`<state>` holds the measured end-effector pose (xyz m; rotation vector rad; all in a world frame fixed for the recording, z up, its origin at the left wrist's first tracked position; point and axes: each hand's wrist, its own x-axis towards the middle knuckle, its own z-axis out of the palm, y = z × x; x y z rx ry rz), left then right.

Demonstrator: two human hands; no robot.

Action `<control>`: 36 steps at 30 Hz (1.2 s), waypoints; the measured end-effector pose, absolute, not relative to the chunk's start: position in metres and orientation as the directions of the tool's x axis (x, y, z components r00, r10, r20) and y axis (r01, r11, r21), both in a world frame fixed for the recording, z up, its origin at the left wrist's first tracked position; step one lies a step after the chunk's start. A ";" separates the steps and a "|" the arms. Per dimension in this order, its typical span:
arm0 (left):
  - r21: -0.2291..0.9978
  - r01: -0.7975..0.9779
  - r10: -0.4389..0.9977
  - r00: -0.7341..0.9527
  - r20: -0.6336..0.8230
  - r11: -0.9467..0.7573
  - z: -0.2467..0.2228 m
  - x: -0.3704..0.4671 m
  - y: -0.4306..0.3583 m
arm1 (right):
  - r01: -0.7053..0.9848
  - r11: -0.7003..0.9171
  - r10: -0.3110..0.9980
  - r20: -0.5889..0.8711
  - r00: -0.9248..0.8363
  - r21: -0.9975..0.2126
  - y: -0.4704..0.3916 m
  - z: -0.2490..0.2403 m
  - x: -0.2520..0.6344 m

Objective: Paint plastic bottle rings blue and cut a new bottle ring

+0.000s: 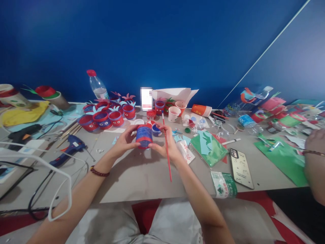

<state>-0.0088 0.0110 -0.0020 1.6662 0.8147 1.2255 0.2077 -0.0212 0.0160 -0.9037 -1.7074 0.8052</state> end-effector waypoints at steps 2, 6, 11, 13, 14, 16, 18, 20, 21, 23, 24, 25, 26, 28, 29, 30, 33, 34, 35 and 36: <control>0.940 -0.057 0.878 0.341 0.335 -0.336 0.000 -0.009 0.010 | 0.185 0.487 0.861 0.435 -0.263 -0.854 -0.022 0.016 0.207; 0.958 -0.097 0.859 0.424 0.286 -0.271 0.002 -0.010 0.007 | 0.196 0.480 0.867 0.427 -0.257 -0.855 -0.024 0.018 0.208; 0.929 0.002 0.806 0.498 0.320 -0.370 0.000 -0.012 0.007 | 0.321 0.512 0.856 0.442 -0.268 -0.797 -0.024 0.022 0.215; 0.890 0.095 0.788 0.513 0.340 -0.445 0.000 -0.012 0.006 | 0.378 0.528 0.848 0.444 -0.291 -0.761 -0.024 0.021 0.217; 0.867 0.145 0.783 0.519 0.344 -0.477 0.001 -0.012 0.006 | 0.398 0.537 0.842 0.447 -0.302 -0.744 -0.023 0.020 0.217; 0.820 0.231 0.778 0.522 0.350 -0.524 0.003 -0.012 0.005 | 0.417 0.561 0.827 0.458 -0.327 -0.715 -0.023 0.018 0.217; 0.776 0.286 0.775 0.509 0.374 -0.562 0.005 -0.012 0.005 | 0.432 0.580 0.813 0.463 -0.352 -0.690 -0.022 0.016 0.216; 0.737 0.318 0.768 0.493 0.409 -0.597 0.006 -0.011 0.005 | 0.450 0.593 0.804 0.461 -0.376 -0.667 -0.022 0.015 0.216; 0.723 0.326 0.763 0.490 0.422 -0.609 0.007 -0.011 0.005 | 0.458 0.597 0.801 0.458 -0.386 -0.658 -0.022 0.014 0.216; 0.714 0.329 0.758 0.493 0.428 -0.618 0.008 -0.011 0.005 | 0.468 0.601 0.798 0.452 -0.398 -0.648 -0.022 0.015 0.216; 0.717 0.329 0.760 0.491 0.426 -0.615 0.008 -0.011 0.006 | 0.469 0.601 0.798 0.449 -0.402 -0.647 -0.022 0.015 0.216; 0.720 0.330 0.764 0.486 0.425 -0.610 0.008 -0.011 0.006 | 0.468 0.600 0.798 0.444 -0.407 -0.649 -0.022 0.017 0.216; 0.722 0.332 0.768 0.478 0.425 -0.606 0.007 -0.011 0.006 | 0.462 0.600 0.798 0.444 -0.408 -0.653 -0.023 0.018 0.216; 0.717 0.339 0.773 0.457 0.440 -0.609 0.006 -0.011 0.007 | 0.436 0.603 0.795 0.462 -0.393 -0.668 -0.023 0.022 0.215; 0.710 0.345 0.773 0.443 0.454 -0.614 0.006 -0.011 0.008 | 0.414 0.607 0.793 0.481 -0.374 -0.678 -0.023 0.024 0.215; 0.698 0.357 0.773 0.429 0.467 -0.620 0.005 -0.011 0.009 | 0.388 0.608 0.793 0.503 -0.345 -0.693 -0.023 0.025 0.215; 0.657 0.417 0.777 0.382 0.501 -0.628 0.003 -0.011 0.010 | 0.289 0.579 0.815 0.539 -0.214 -0.762 -0.022 0.025 0.214; 0.643 0.437 0.777 0.371 0.508 -0.629 0.002 -0.011 0.010 | 0.251 0.558 0.830 0.533 -0.168 -0.791 -0.021 0.024 0.214; 0.629 0.454 0.776 0.363 0.515 -0.630 0.001 -0.011 0.010 | 0.213 0.535 0.845 0.520 -0.127 -0.817 -0.020 0.022 0.215; 0.616 0.469 0.774 0.358 0.522 -0.633 0.001 -0.011 0.010 | 0.176 0.512 0.859 0.503 -0.096 -0.840 -0.019 0.020 0.215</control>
